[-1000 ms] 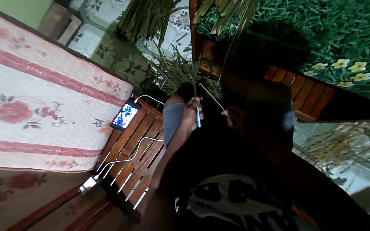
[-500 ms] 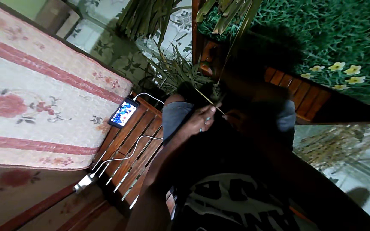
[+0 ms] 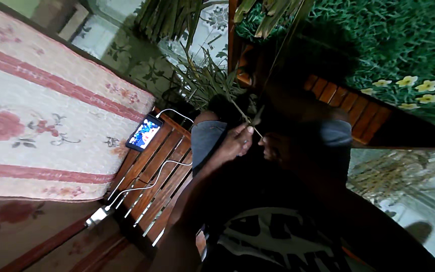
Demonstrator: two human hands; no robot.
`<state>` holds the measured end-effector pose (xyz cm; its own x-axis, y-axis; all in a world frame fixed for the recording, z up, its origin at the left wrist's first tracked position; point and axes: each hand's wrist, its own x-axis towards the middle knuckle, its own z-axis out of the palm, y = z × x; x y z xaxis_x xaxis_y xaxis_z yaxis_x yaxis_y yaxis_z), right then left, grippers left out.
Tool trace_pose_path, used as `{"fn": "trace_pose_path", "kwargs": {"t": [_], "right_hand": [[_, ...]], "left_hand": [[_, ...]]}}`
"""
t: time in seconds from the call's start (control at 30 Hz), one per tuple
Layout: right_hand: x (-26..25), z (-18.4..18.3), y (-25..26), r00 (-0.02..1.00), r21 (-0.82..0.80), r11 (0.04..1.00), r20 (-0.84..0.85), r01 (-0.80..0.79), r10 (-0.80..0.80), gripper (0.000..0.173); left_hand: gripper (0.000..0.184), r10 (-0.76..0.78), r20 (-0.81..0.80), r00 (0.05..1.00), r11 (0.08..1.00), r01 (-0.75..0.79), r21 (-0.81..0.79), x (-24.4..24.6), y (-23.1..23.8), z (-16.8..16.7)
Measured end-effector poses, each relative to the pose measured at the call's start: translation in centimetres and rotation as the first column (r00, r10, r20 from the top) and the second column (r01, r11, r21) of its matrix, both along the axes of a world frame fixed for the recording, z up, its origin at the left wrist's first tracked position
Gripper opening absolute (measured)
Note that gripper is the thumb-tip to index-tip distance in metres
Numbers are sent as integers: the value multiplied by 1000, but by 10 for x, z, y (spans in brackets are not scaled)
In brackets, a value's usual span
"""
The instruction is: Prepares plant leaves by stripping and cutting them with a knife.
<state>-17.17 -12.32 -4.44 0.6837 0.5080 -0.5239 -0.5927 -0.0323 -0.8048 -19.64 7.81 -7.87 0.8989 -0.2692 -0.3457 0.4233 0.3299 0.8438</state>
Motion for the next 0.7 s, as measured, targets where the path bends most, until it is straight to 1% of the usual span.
{"fn": "trace_pose_path", "kwargs": {"t": [0.03,0.07,0.13,0.17,0.2,0.3,0.33,0.37,0.43,0.47,0.5,0.57,0.6,0.63,0.7], "right_hand": [[-1,0,-1,1000,10,1000,-19,17,-17,24],[-2,1,-4,999,15,999,-37,28,-28,23],[-7,0,-7,998,17,999,-58,38,-37,23],[-7,-3,-7,997,20,999,-68,43,-42,24],[-7,-7,-8,995,36,998,-81,60,-56,25],[-5,-15,-11,984,145,980,-138,134,-114,31],[-5,-16,-12,982,161,976,-144,146,-123,31],[-5,-15,-13,985,154,979,-128,133,-114,33],[-8,-11,-12,989,117,988,-120,100,-86,35],[-9,-11,-12,989,101,991,-125,92,-79,35],[-9,-12,-11,989,99,991,-128,90,-77,35],[-9,-17,-13,986,126,985,-131,120,-103,35],[-8,-20,-15,987,139,982,-114,127,-111,34],[-7,-20,-17,991,147,983,-87,114,-102,33],[-9,-15,-19,997,125,990,-49,70,-64,31]], "left_hand": [[39,-9,1,1000,1000,9,17,1,0,4],[40,18,-9,1000,1000,-18,8,4,3,3],[41,106,-48,993,993,-108,-52,13,12,-10],[41,114,-59,992,991,-117,-58,16,13,-14],[40,85,-57,995,996,-87,-36,16,10,-14],[30,-112,18,994,987,109,120,7,-11,7],[30,-122,31,992,985,118,124,7,-14,11],[33,-84,15,996,992,82,96,10,-12,10],[39,54,-56,997,998,-55,-7,17,-6,-4],[40,81,-68,994,996,-83,-25,19,-5,-8],[38,56,-55,997,998,-56,-2,18,-7,-6],[30,-101,4,995,989,100,108,8,-17,11],[28,-136,17,991,984,133,121,4,-20,16],[29,-102,2,995,990,102,95,5,-17,16],[34,80,-93,993,996,-82,-28,15,-3,2]]}}
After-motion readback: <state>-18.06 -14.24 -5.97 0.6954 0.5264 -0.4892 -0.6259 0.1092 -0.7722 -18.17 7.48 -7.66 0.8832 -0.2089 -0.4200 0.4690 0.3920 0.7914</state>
